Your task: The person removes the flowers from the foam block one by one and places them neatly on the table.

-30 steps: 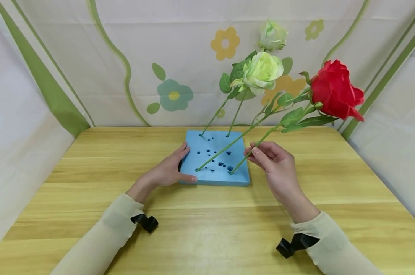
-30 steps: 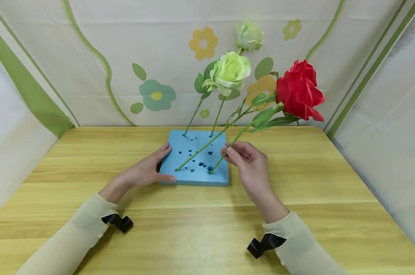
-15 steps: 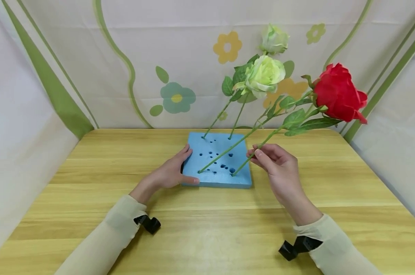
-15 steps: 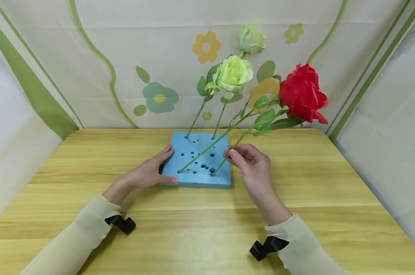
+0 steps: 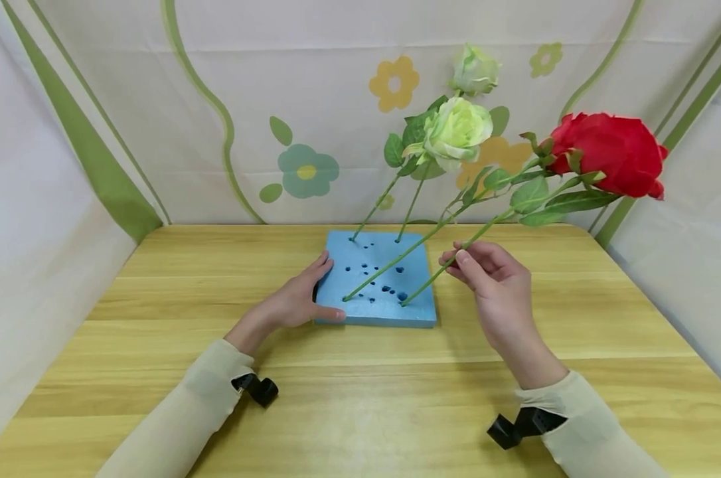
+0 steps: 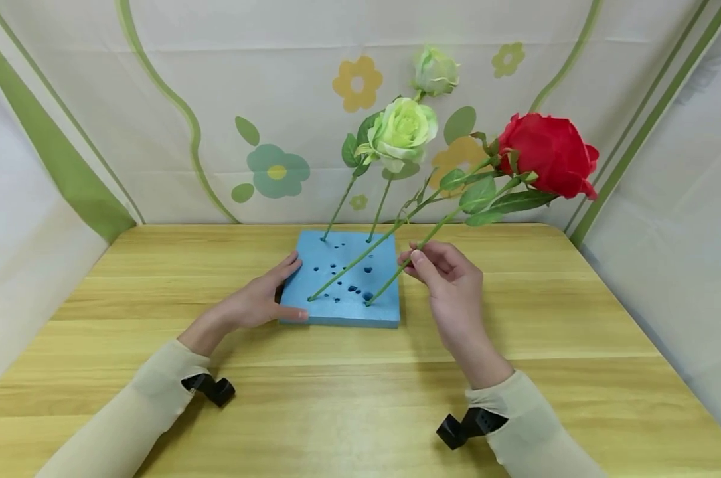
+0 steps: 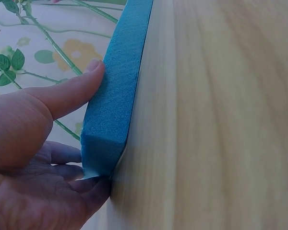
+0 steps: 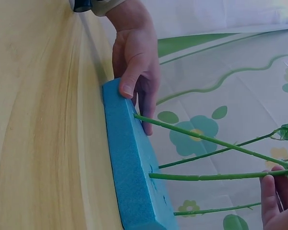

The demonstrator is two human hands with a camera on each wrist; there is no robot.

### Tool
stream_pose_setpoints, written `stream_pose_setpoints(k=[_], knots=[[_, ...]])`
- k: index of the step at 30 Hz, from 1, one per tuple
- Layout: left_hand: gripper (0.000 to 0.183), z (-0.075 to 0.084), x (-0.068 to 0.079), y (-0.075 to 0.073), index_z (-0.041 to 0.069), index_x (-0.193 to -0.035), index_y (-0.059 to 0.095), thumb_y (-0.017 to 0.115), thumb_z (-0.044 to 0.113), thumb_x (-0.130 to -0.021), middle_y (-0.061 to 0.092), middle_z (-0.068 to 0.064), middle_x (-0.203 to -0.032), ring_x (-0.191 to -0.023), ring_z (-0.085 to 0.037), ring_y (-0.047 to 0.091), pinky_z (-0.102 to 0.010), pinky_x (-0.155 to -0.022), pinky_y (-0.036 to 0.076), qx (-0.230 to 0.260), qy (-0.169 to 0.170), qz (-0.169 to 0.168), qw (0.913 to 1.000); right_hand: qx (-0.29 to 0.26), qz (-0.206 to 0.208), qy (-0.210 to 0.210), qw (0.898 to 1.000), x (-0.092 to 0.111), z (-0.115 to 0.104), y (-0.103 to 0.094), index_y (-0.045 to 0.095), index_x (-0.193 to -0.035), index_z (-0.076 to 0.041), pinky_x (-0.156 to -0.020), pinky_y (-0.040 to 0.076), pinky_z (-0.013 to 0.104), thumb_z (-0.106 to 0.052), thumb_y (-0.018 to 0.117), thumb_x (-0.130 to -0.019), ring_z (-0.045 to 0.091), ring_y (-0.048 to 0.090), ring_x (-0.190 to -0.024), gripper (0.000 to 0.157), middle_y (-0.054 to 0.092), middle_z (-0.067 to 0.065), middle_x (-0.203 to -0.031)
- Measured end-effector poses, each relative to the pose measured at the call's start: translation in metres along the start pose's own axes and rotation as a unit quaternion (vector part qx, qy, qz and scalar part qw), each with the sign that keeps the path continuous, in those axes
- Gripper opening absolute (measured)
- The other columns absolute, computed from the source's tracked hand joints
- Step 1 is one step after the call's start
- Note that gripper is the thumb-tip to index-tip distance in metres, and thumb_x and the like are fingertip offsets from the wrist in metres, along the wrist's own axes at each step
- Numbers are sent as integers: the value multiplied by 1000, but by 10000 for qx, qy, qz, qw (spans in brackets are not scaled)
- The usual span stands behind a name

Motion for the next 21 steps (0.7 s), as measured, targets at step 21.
stream_pose_setpoints(k=[21], knots=[[114, 1, 1, 0, 8, -172, 9, 85, 38, -92, -8, -5, -181, -168, -33, -3, -56, -135, 10, 0, 36, -38, 10000, -404, 437, -337, 9977, 0, -17, -2, 66, -115, 7, -85, 64, 28, -2, 68, -102, 21, 79, -91, 16, 80, 8, -96]])
Point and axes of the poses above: each hand's wrist, its own x-axis away from the middle knuckle, its own y-axis out of the palm, z = x × y, the point moved 5 cm from there along -x, towards the middle knuckle
